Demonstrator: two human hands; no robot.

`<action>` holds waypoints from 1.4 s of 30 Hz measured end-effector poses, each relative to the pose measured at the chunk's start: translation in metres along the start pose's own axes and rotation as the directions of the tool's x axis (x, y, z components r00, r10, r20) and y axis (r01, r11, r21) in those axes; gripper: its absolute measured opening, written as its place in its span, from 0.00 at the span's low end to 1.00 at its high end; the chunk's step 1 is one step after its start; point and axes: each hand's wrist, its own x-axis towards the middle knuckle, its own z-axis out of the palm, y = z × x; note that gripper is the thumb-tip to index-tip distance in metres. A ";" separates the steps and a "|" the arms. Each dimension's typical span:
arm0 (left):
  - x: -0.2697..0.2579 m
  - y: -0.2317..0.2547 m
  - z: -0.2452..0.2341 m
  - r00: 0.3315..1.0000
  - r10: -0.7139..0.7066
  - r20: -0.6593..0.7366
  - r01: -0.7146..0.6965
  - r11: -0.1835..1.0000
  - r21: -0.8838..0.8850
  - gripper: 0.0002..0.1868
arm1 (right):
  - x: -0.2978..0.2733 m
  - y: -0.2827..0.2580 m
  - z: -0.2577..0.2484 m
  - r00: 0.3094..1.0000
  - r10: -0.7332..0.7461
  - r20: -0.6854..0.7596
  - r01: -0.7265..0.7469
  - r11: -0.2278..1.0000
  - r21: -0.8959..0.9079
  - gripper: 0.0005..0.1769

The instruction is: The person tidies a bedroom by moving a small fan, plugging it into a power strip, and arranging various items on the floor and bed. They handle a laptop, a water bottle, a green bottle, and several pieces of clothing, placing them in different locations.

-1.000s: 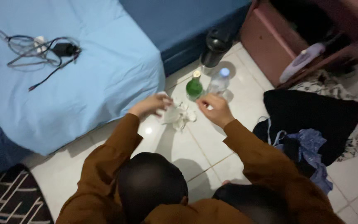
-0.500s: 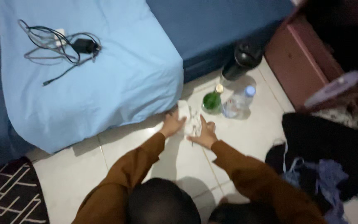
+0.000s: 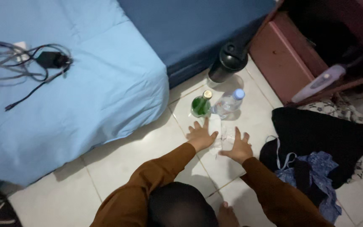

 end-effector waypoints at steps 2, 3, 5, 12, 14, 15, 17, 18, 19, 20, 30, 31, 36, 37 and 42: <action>-0.018 0.012 -0.029 0.992 -0.112 0.049 0.105 0.987 0.120 0.48 | -0.015 -0.007 -0.024 0.972 0.203 0.115 -0.185 0.971 -0.154 0.79; -0.021 0.004 -0.041 0.999 -0.031 0.026 0.031 0.999 0.008 0.45 | -0.018 -0.012 -0.031 0.982 0.123 0.143 -0.095 0.978 -0.184 0.71; -0.017 -0.021 -0.062 0.992 0.114 -0.054 -0.123 0.969 -0.214 0.42 | -0.019 -0.020 -0.043 0.979 -0.044 0.199 0.092 0.967 -0.236 0.58; -0.081 -0.114 -0.164 0.473 0.448 -0.759 -0.540 0.828 0.152 0.19 | 0.002 -0.120 -0.020 0.752 -0.642 0.150 0.420 0.641 0.642 0.34; -0.080 -0.118 -0.192 0.428 0.555 -0.713 -0.450 0.815 0.365 0.34 | 0.007 -0.128 -0.012 0.762 -0.647 0.032 0.437 0.550 0.712 0.27; -0.078 -0.116 -0.204 0.421 0.588 -0.691 -0.458 0.795 0.397 0.41 | 0.015 -0.137 -0.018 0.844 -0.536 0.014 0.427 0.688 0.587 0.24; -0.078 -0.101 -0.204 0.502 0.580 -0.641 -0.259 0.809 0.528 0.46 | -0.003 -0.150 -0.025 0.846 -0.525 -0.091 0.481 0.678 0.556 0.17; -0.072 -0.090 -0.209 0.528 0.576 -0.624 -0.158 0.788 0.595 0.49 | -0.008 -0.160 -0.040 0.839 -0.521 -0.159 0.517 0.670 0.533 0.14; -0.068 -0.081 -0.212 0.552 0.549 -0.628 -0.137 0.802 0.581 0.46 | -0.015 -0.166 -0.056 0.781 -0.538 -0.316 0.622 0.635 0.458 0.13; -0.066 -0.073 -0.210 0.574 0.521 -0.632 -0.116 0.816 0.567 0.42 | -0.030 -0.168 -0.068 0.698 -0.548 -0.461 0.712 0.599 0.365 0.11; 0.000 0.008 -0.139 0.773 0.494 -0.399 -0.540 0.842 -0.004 0.45 | -0.025 -0.107 -0.153 0.610 -0.291 -0.737 0.418 0.908 -0.013 0.29; 0.008 0.014 -0.132 0.762 0.506 -0.404 -0.563 0.826 -0.027 0.38 | -0.019 -0.098 -0.151 0.745 -0.220 -0.630 0.391 0.909 0.146 0.26; 0.046 0.042 -0.102 0.709 0.555 -0.435 -0.650 0.753 -0.098 0.21 | 0.013 -0.051 -0.154 0.736 -0.127 -0.665 0.343 0.916 0.205 0.22; 0.054 0.051 -0.097 0.708 0.558 -0.433 -0.658 0.744 -0.116 0.21 | 0.020 -0.038 -0.161 0.731 -0.115 -0.673 0.330 0.923 0.200 0.22; 0.097 0.106 -0.082 0.713 0.571 -0.407 -0.677 0.711 -0.188 0.20 | 0.055 0.009 -0.179 0.663 -0.061 -0.746 0.248 0.958 0.142 0.24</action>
